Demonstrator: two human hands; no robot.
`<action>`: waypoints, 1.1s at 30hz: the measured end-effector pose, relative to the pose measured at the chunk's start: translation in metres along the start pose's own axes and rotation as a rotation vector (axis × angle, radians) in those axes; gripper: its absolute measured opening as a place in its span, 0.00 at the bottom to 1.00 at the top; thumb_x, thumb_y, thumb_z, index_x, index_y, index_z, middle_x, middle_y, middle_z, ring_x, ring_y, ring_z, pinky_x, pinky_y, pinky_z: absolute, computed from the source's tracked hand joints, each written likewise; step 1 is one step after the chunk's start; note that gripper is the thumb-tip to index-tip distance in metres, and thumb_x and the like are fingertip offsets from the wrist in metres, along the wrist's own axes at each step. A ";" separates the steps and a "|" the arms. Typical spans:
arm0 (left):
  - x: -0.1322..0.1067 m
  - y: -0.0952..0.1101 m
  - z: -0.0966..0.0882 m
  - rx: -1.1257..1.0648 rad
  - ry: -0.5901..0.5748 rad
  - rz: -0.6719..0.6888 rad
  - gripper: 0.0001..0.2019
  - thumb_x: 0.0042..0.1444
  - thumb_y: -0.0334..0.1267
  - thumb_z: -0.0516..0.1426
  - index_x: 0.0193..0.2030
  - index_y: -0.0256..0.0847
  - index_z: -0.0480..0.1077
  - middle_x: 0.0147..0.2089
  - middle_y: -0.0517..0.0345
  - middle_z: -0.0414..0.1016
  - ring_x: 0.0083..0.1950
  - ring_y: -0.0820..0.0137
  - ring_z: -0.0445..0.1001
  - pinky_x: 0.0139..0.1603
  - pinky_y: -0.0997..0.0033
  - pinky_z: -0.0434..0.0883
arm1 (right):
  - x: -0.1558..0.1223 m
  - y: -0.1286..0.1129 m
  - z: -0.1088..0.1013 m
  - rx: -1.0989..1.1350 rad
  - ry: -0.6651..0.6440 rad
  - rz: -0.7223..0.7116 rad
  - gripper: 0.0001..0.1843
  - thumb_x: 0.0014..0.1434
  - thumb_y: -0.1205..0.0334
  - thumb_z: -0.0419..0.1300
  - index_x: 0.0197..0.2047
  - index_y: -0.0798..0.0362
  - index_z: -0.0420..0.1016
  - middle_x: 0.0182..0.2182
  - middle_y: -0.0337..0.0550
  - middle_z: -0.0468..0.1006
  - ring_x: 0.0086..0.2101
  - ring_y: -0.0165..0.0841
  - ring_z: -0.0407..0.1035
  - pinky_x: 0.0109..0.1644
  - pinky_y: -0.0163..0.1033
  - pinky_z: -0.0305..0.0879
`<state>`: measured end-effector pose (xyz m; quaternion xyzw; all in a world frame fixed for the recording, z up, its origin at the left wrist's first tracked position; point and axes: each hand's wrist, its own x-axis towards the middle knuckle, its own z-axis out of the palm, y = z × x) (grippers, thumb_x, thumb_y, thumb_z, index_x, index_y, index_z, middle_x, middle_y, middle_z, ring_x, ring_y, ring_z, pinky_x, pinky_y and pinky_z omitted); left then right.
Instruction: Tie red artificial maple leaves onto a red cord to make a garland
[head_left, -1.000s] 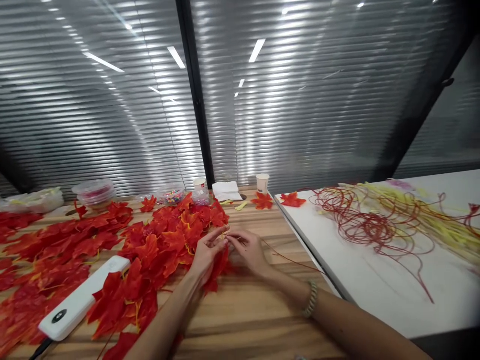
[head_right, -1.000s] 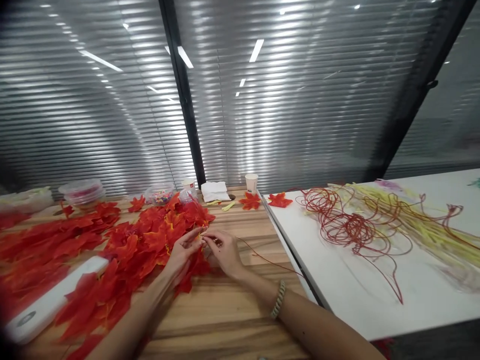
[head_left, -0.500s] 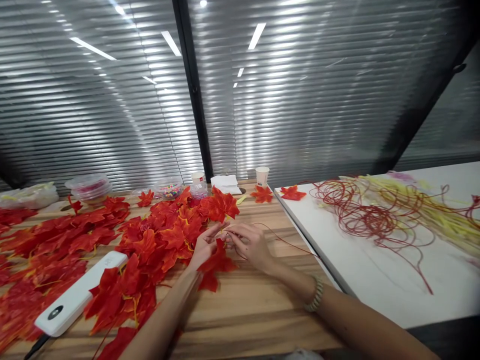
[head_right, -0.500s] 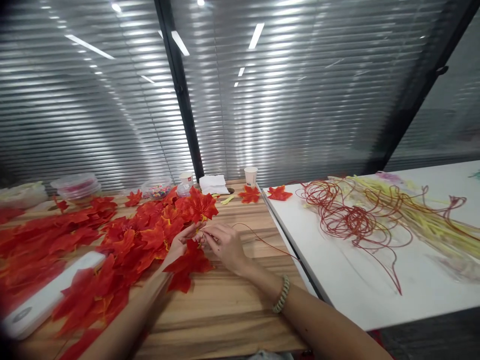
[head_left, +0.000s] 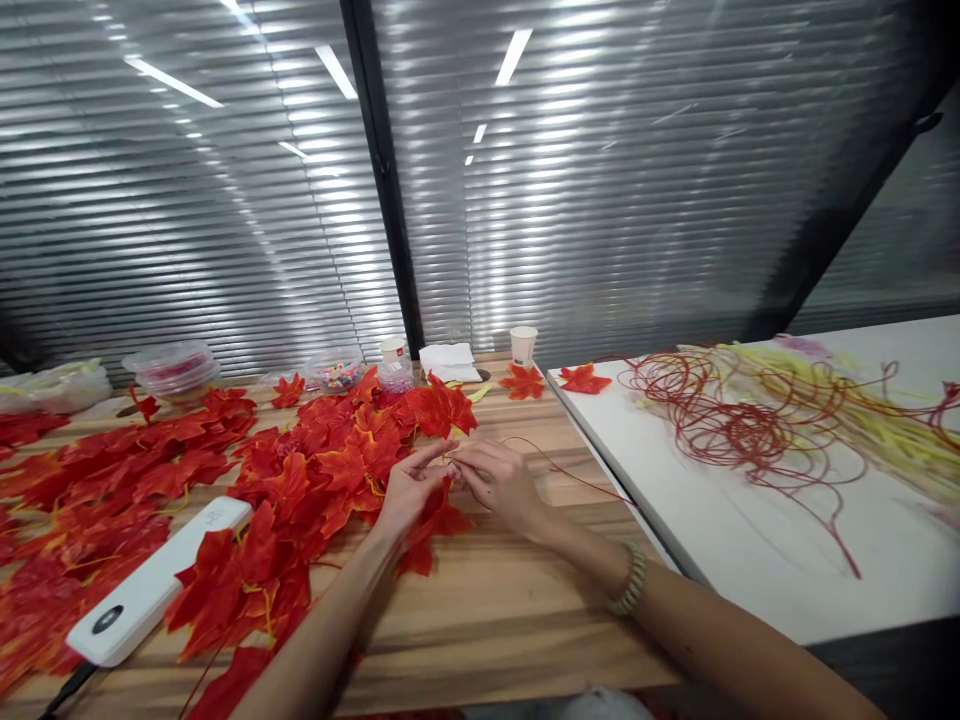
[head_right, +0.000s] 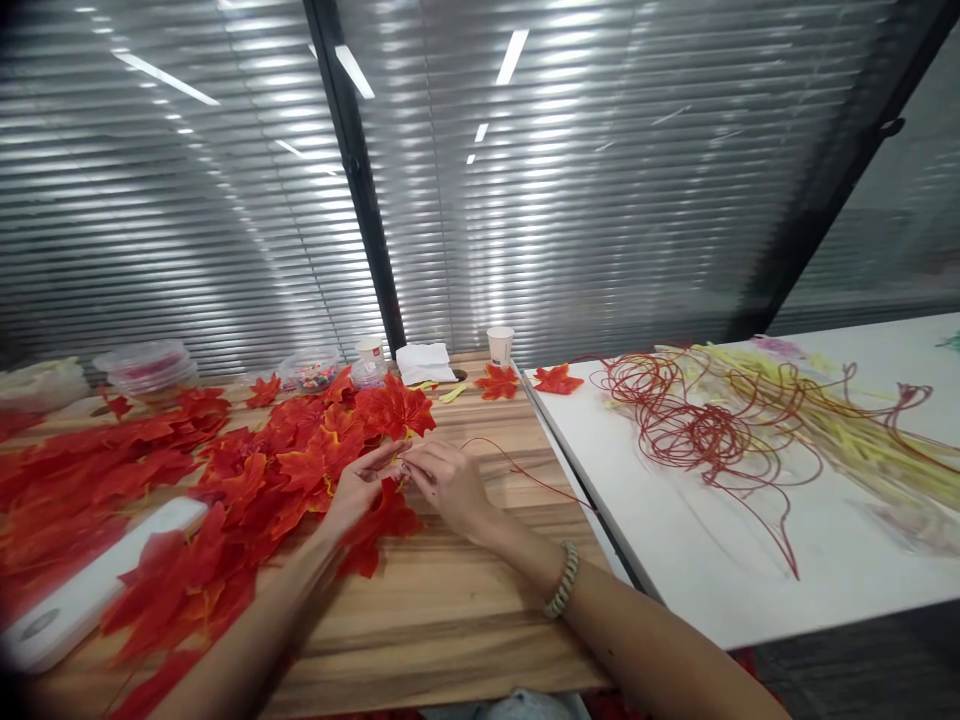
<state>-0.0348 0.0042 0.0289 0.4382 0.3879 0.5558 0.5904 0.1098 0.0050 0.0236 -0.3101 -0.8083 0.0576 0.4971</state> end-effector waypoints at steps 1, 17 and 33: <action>-0.001 0.001 0.000 0.005 0.000 0.001 0.23 0.30 0.33 0.66 0.39 0.34 0.73 0.41 0.46 0.75 0.29 0.71 0.73 0.35 0.71 0.70 | 0.000 0.000 0.000 -0.001 -0.004 0.003 0.10 0.58 0.67 0.50 0.38 0.53 0.72 0.35 0.44 0.75 0.36 0.31 0.68 0.41 0.37 0.63; -0.006 -0.004 -0.002 0.067 0.001 0.001 0.23 0.35 0.35 0.65 0.43 0.35 0.71 0.27 0.54 0.76 0.28 0.72 0.72 0.33 0.74 0.67 | -0.004 0.005 0.002 -0.039 -0.014 -0.024 0.10 0.57 0.69 0.51 0.39 0.52 0.71 0.37 0.41 0.75 0.37 0.29 0.67 0.42 0.35 0.62; -0.005 -0.010 -0.004 0.050 -0.021 0.026 0.21 0.38 0.33 0.64 0.43 0.35 0.70 0.29 0.53 0.76 0.31 0.70 0.73 0.35 0.74 0.67 | -0.003 0.003 0.000 -0.026 -0.033 -0.006 0.10 0.57 0.69 0.51 0.39 0.52 0.72 0.37 0.43 0.75 0.37 0.31 0.67 0.42 0.36 0.63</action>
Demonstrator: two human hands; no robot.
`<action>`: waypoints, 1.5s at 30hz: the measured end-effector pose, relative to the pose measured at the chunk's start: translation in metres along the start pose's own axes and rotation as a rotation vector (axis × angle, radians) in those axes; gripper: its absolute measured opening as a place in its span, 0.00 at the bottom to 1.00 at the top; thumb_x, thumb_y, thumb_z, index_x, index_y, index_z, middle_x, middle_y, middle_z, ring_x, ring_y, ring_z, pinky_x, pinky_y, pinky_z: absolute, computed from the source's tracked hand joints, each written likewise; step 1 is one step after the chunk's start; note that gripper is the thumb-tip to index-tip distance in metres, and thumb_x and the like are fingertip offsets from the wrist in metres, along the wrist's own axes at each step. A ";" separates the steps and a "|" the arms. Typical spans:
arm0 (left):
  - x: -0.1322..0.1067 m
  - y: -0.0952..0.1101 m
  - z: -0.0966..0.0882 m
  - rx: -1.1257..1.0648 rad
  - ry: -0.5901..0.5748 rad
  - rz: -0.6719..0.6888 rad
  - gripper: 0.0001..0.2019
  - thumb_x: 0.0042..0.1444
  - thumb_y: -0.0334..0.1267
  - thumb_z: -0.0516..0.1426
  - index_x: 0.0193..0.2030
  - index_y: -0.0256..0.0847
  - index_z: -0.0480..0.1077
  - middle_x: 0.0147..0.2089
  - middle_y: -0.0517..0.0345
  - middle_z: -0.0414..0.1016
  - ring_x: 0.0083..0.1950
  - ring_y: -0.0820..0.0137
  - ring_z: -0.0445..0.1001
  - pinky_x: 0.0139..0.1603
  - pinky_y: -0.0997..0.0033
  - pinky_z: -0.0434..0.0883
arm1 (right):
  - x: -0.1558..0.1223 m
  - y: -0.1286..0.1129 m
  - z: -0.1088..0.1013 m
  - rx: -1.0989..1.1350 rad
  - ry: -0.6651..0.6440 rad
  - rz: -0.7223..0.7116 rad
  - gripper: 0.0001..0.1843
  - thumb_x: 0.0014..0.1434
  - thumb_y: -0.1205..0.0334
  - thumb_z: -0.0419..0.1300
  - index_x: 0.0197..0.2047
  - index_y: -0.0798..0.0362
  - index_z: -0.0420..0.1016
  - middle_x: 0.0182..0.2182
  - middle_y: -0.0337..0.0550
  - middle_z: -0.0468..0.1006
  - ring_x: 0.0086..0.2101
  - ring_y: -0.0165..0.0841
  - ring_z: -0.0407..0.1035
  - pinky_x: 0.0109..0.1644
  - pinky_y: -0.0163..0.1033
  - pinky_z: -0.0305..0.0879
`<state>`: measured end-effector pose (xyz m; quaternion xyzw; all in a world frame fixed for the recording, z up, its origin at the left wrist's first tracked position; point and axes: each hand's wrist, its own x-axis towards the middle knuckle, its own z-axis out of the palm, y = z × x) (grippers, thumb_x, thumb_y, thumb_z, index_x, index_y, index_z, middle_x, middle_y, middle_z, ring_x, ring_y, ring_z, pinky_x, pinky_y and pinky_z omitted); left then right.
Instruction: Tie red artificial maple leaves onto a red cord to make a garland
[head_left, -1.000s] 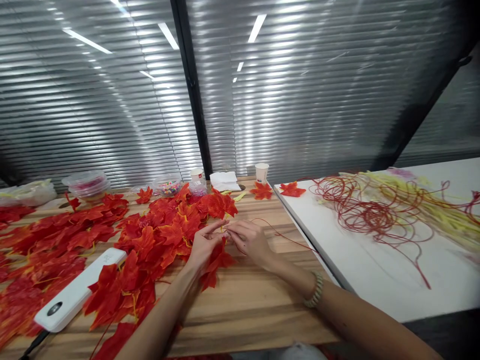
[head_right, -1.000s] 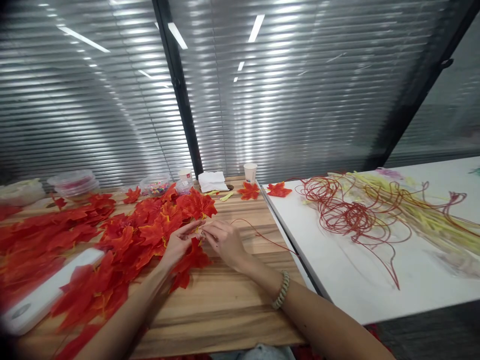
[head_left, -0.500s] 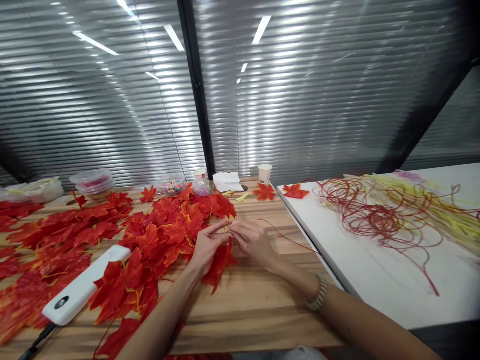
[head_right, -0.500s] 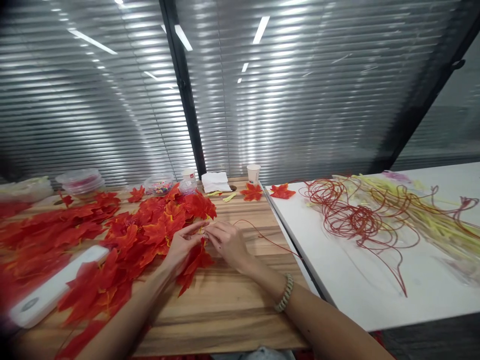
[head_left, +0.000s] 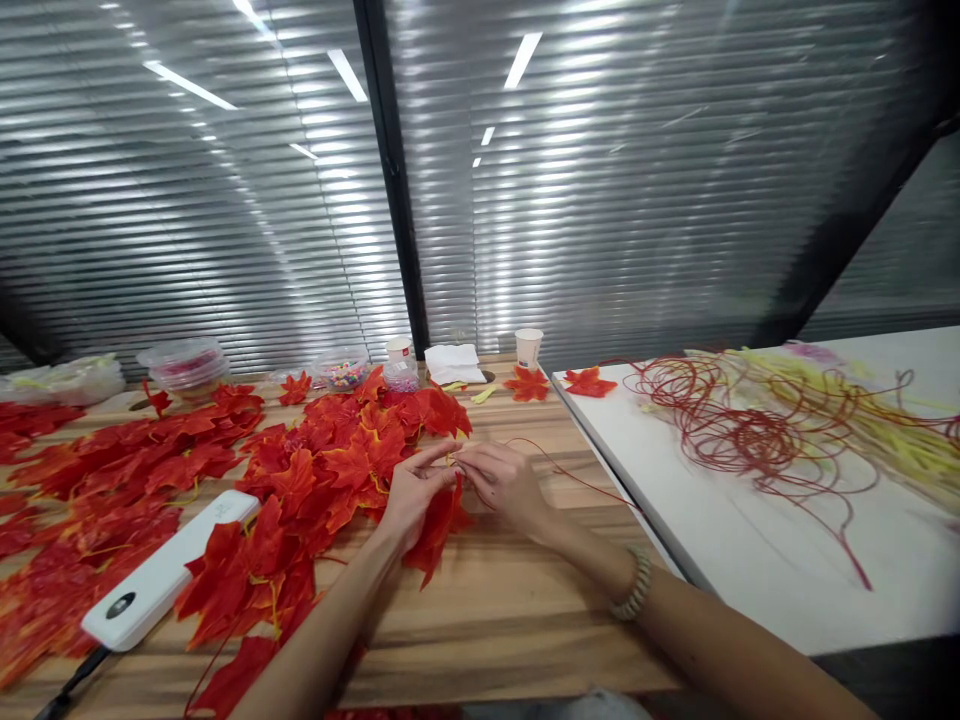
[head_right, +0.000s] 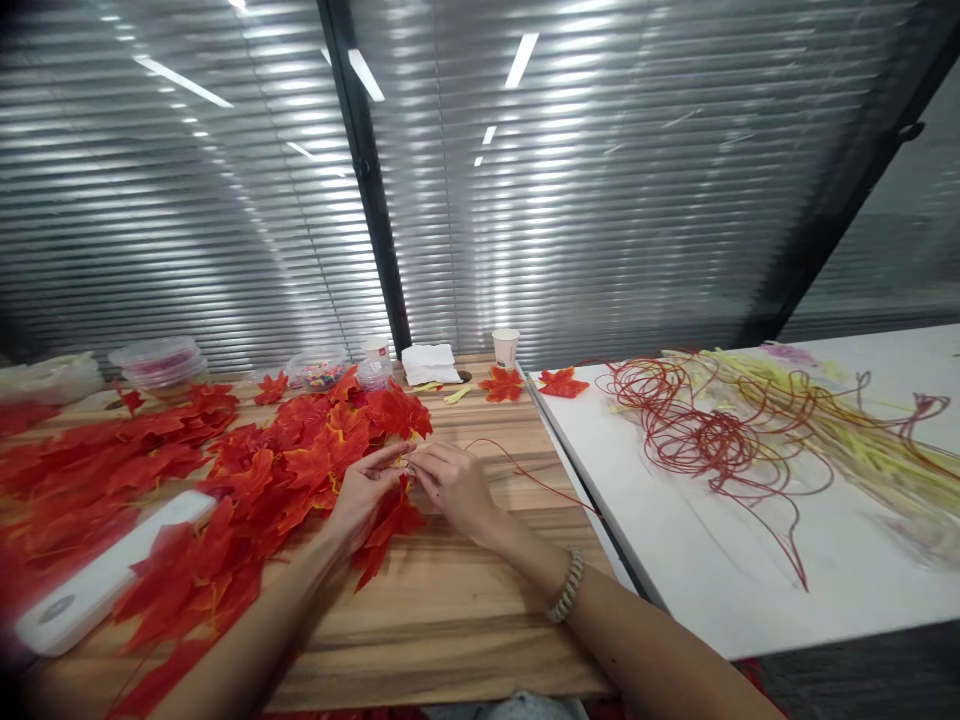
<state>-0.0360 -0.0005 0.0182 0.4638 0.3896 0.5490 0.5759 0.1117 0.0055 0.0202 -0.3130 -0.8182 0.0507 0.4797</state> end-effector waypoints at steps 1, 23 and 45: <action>0.000 0.000 0.000 -0.005 -0.001 -0.003 0.21 0.38 0.33 0.64 0.44 0.35 0.70 0.28 0.54 0.76 0.31 0.71 0.72 0.35 0.74 0.67 | 0.000 0.000 0.000 -0.003 0.000 0.000 0.10 0.57 0.69 0.51 0.39 0.53 0.72 0.37 0.43 0.75 0.37 0.31 0.67 0.42 0.36 0.63; -0.001 -0.001 0.004 0.033 0.032 -0.078 0.22 0.36 0.32 0.63 0.42 0.32 0.72 0.25 0.55 0.75 0.23 0.73 0.70 0.25 0.76 0.66 | -0.001 -0.004 0.004 0.168 -0.041 0.128 0.13 0.56 0.72 0.49 0.42 0.53 0.67 0.34 0.42 0.75 0.34 0.31 0.69 0.39 0.35 0.65; 0.001 0.001 0.007 0.038 0.084 -0.065 0.20 0.32 0.29 0.63 0.37 0.32 0.75 0.25 0.54 0.76 0.24 0.72 0.70 0.25 0.76 0.66 | -0.002 -0.009 0.008 0.234 -0.022 0.220 0.10 0.54 0.71 0.50 0.37 0.52 0.68 0.30 0.40 0.75 0.30 0.29 0.70 0.35 0.33 0.65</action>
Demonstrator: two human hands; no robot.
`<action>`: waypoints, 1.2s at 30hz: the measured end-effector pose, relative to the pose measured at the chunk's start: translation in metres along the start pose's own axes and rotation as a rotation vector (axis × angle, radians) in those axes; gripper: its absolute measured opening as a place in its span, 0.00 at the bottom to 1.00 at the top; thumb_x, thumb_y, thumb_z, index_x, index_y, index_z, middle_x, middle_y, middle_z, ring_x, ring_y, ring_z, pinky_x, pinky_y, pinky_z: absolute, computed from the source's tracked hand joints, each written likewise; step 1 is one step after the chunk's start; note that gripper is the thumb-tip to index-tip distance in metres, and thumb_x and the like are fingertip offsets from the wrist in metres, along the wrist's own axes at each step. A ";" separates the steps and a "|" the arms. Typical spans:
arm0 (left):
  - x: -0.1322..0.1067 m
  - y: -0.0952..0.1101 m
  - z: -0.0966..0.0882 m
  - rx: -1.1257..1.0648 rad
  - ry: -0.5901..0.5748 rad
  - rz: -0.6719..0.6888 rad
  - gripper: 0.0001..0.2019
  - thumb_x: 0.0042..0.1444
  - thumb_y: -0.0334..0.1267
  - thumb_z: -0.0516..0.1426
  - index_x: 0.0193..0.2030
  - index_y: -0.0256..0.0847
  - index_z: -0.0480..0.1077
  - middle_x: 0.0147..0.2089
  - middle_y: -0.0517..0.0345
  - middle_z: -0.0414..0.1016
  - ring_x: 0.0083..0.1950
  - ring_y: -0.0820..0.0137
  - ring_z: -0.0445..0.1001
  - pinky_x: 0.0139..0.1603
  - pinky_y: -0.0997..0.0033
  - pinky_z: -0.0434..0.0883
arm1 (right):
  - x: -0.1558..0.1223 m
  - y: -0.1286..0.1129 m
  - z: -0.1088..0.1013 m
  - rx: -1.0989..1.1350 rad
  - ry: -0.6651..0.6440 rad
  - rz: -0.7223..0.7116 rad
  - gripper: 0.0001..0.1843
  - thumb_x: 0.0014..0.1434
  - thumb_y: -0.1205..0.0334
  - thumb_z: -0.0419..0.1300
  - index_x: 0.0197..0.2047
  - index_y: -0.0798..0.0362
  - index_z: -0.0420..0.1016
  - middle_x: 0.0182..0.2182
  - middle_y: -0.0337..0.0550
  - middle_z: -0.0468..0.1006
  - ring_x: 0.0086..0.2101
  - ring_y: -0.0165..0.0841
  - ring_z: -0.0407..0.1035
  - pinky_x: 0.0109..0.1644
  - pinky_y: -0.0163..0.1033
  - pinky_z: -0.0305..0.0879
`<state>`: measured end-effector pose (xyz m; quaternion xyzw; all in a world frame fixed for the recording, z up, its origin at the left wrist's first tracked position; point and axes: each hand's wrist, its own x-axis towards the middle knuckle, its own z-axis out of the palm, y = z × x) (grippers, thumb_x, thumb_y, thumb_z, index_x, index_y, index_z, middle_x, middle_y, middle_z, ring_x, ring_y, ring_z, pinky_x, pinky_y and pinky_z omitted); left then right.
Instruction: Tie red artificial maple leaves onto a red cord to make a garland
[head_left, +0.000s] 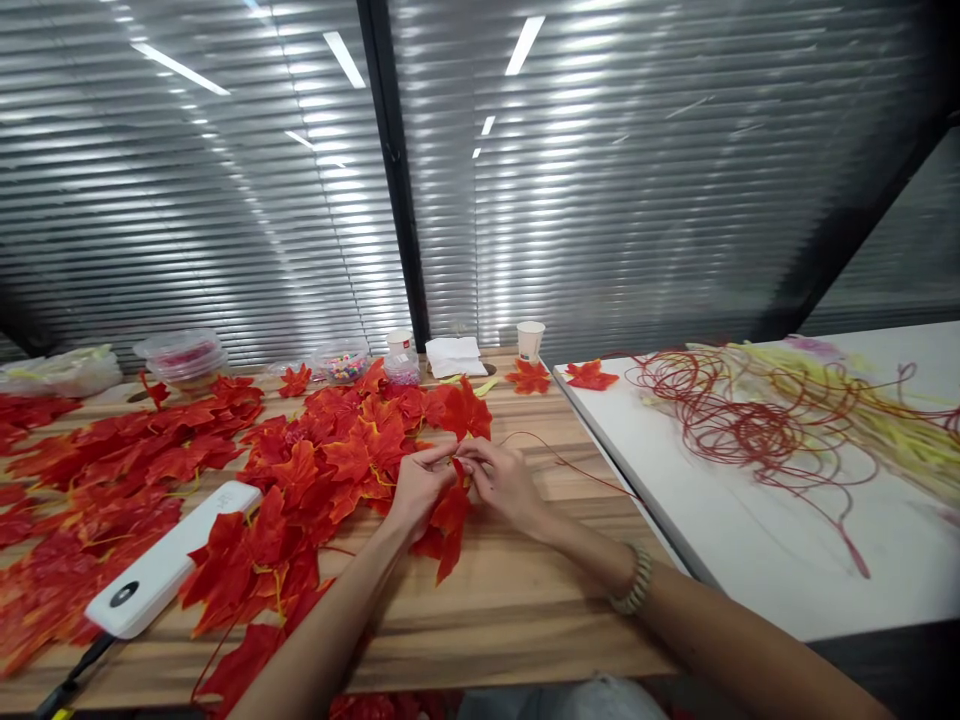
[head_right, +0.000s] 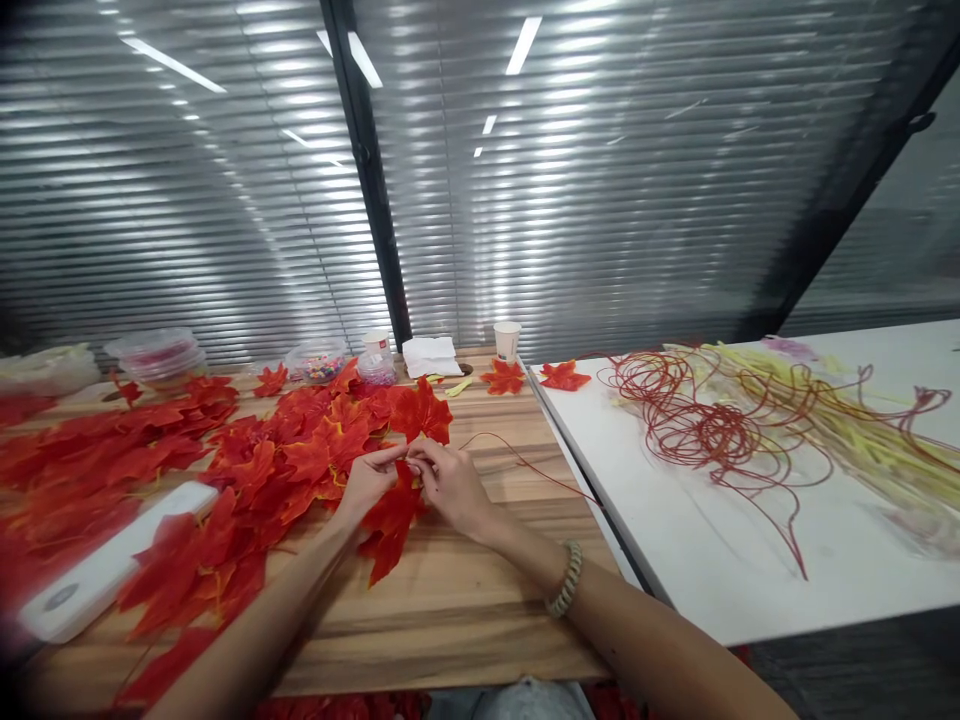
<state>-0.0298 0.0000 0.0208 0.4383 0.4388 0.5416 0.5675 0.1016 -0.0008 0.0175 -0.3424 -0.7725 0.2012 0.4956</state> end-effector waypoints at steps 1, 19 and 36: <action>0.000 0.001 0.000 -0.010 -0.007 0.008 0.19 0.32 0.28 0.63 0.37 0.32 0.75 0.25 0.54 0.76 0.25 0.71 0.71 0.26 0.75 0.67 | 0.000 0.000 0.000 0.005 0.014 0.006 0.10 0.55 0.71 0.50 0.37 0.52 0.69 0.31 0.40 0.75 0.30 0.29 0.70 0.35 0.33 0.65; 0.009 -0.008 -0.010 -0.124 -0.062 -0.008 0.19 0.35 0.35 0.65 0.38 0.34 0.72 0.37 0.48 0.76 0.32 0.66 0.75 0.34 0.70 0.71 | 0.000 -0.003 0.006 0.476 0.140 0.283 0.07 0.52 0.65 0.55 0.33 0.56 0.73 0.32 0.44 0.76 0.33 0.32 0.72 0.39 0.36 0.70; 0.010 -0.017 -0.005 -0.147 -0.009 -0.022 0.13 0.34 0.36 0.65 0.27 0.34 0.69 0.23 0.58 0.74 0.17 0.77 0.68 0.18 0.80 0.64 | 0.002 0.005 0.003 0.394 0.009 0.284 0.09 0.57 0.59 0.50 0.37 0.53 0.67 0.31 0.42 0.75 0.30 0.30 0.70 0.37 0.36 0.65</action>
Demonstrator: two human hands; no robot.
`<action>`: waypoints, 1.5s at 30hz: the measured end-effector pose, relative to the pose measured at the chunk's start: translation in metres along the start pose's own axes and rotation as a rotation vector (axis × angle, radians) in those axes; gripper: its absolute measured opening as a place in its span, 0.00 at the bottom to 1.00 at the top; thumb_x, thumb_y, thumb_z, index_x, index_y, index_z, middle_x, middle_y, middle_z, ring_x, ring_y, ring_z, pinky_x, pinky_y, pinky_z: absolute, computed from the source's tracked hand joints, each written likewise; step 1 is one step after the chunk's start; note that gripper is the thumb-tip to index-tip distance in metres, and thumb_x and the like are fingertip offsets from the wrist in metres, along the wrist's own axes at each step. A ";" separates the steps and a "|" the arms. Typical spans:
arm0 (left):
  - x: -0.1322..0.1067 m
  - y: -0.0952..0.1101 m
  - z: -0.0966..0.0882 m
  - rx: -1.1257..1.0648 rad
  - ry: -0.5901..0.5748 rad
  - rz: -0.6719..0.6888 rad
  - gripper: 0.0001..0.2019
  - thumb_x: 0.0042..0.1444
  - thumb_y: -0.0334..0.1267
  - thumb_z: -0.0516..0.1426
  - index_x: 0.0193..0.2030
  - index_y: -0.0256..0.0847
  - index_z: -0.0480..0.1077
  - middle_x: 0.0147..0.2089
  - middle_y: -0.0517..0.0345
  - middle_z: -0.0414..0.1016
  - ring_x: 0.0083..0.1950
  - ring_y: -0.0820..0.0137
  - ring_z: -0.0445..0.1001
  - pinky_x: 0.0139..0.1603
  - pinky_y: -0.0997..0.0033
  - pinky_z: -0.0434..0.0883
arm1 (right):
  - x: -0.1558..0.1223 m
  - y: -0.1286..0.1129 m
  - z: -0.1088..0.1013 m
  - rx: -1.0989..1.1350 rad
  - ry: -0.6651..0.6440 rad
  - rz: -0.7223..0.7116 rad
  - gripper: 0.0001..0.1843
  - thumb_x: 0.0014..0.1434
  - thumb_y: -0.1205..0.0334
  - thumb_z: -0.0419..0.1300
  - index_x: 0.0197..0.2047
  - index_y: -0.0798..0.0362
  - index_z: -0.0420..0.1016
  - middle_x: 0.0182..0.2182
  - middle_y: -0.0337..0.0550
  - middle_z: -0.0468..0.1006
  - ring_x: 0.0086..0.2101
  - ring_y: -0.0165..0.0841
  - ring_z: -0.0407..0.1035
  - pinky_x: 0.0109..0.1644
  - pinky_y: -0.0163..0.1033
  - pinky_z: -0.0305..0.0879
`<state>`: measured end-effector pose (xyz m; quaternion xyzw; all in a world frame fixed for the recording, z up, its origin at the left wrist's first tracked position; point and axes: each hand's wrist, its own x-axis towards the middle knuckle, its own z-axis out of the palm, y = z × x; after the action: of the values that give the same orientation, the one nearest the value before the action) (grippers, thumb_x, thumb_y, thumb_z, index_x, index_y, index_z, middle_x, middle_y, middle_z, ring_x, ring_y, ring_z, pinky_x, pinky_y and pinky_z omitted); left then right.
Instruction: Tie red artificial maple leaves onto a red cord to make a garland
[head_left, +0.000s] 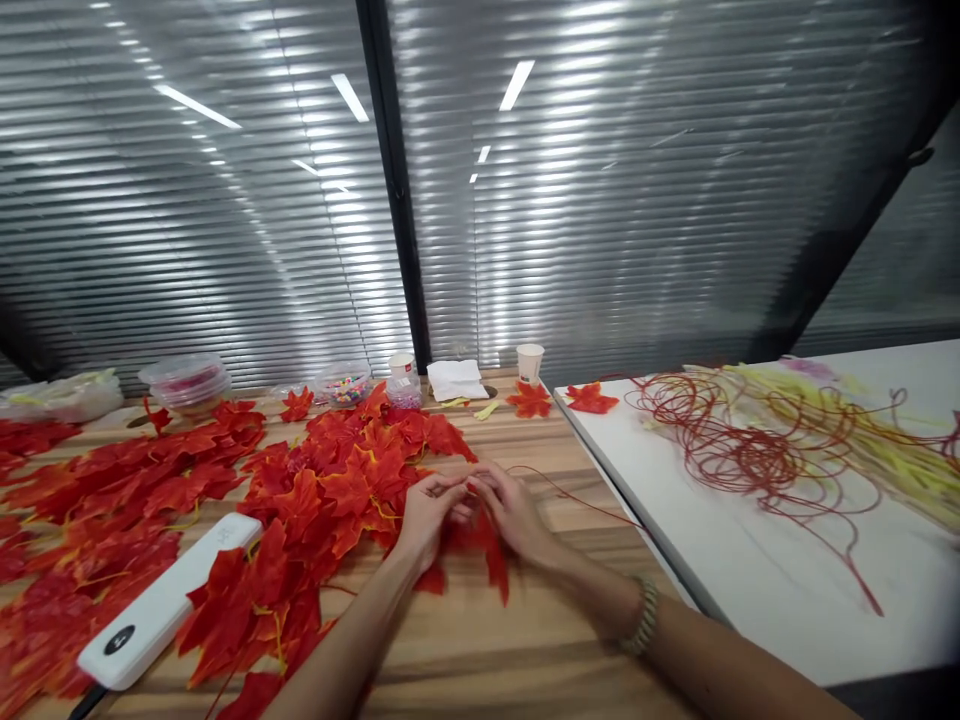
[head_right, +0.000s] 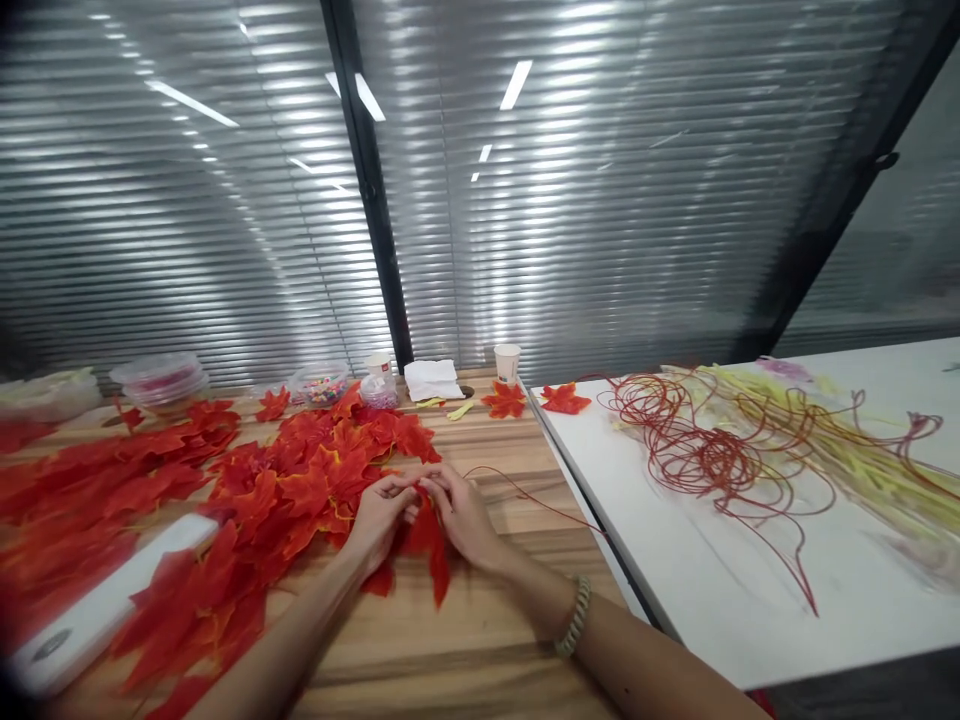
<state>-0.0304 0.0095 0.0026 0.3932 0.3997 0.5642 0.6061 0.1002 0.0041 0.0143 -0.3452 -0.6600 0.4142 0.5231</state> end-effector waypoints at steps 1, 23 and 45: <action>0.000 0.002 0.000 0.025 0.019 0.034 0.13 0.34 0.38 0.65 0.26 0.34 0.68 0.20 0.60 0.72 0.15 0.78 0.66 0.15 0.81 0.62 | 0.001 0.000 0.000 0.070 -0.040 0.029 0.10 0.57 0.58 0.49 0.40 0.53 0.66 0.32 0.42 0.75 0.29 0.30 0.70 0.36 0.36 0.66; -0.044 0.284 -0.084 0.930 0.255 0.619 0.08 0.41 0.36 0.59 0.22 0.35 0.63 0.14 0.64 0.68 0.16 0.78 0.66 0.19 0.81 0.63 | -0.001 -0.011 -0.010 -0.352 -0.038 -0.245 0.13 0.56 0.58 0.52 0.39 0.54 0.74 0.34 0.45 0.77 0.32 0.32 0.70 0.37 0.35 0.64; -0.137 0.192 -0.100 0.879 0.214 0.332 0.12 0.47 0.44 0.57 0.24 0.39 0.62 0.15 0.65 0.62 0.14 0.77 0.60 0.17 0.79 0.58 | -0.017 -0.079 0.058 -0.008 -0.315 -0.086 0.21 0.51 0.57 0.57 0.48 0.58 0.67 0.31 0.44 0.75 0.28 0.30 0.69 0.36 0.37 0.66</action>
<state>-0.1997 -0.1144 0.1490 0.6101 0.5924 0.4683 0.2399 0.0452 -0.0549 0.0732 -0.2494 -0.7496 0.4381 0.4289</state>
